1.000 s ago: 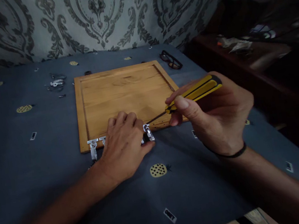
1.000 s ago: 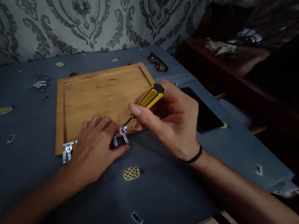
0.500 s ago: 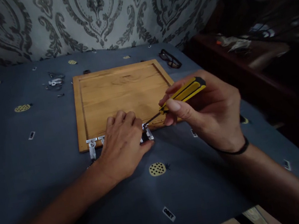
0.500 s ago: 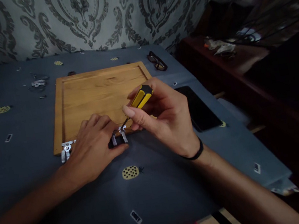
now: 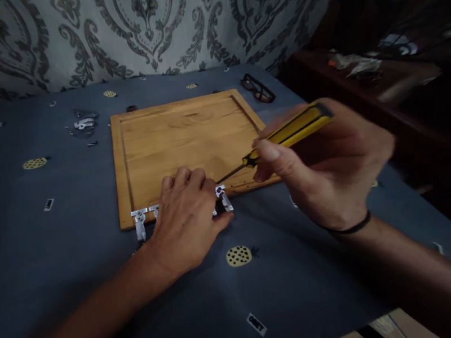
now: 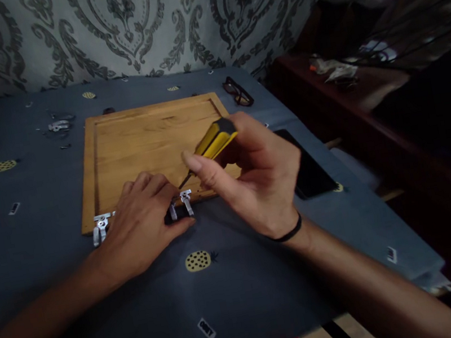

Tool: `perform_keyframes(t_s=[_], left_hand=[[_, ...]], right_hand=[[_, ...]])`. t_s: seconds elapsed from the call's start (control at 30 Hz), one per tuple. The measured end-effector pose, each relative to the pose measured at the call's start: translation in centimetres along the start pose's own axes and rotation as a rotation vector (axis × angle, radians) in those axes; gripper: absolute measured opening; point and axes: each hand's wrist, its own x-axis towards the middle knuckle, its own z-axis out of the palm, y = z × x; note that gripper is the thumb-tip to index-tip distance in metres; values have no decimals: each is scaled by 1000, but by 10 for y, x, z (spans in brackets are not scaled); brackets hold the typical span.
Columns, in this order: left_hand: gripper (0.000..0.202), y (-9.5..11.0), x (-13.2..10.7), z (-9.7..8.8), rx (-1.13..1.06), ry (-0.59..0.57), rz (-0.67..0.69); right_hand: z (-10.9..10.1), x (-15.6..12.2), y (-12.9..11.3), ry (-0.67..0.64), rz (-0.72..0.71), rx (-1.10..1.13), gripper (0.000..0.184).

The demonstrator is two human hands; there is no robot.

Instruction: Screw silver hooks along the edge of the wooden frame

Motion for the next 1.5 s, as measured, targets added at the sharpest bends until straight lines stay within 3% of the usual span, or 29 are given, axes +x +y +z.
perform_keyframes(t_s=[0.1,0.57,0.9,1.07,1.2,1.27,1.37,1.5], left_hand=[[29,0,0,0,-12,-7,0],[29,0,0,0,-1,11,-3],[29,0,0,0,-9,1,-3],[30,1,0,-1,-11,-7,-9],[31,0,0,-1,-9,3,-11],[30,0,0,0,-9,11,-5],[29,0,0,1,-2,32,2],[27,0,-1,1,1,29,-5]], right_hand=[[-1,-2,-3,75,-36,-2,27],[-8,-8,-2,-9,41,-32,23],[-8,-10,11,-73,-47,3,23],[-11,-9,6,-162,105,104,13],[-17,-4,5,-274,174,243,21],[-19,-1,6,-304,197,241,16],[-19,-1,5,-277,159,201,11],[-14,-5,5,-100,-4,71,28]])
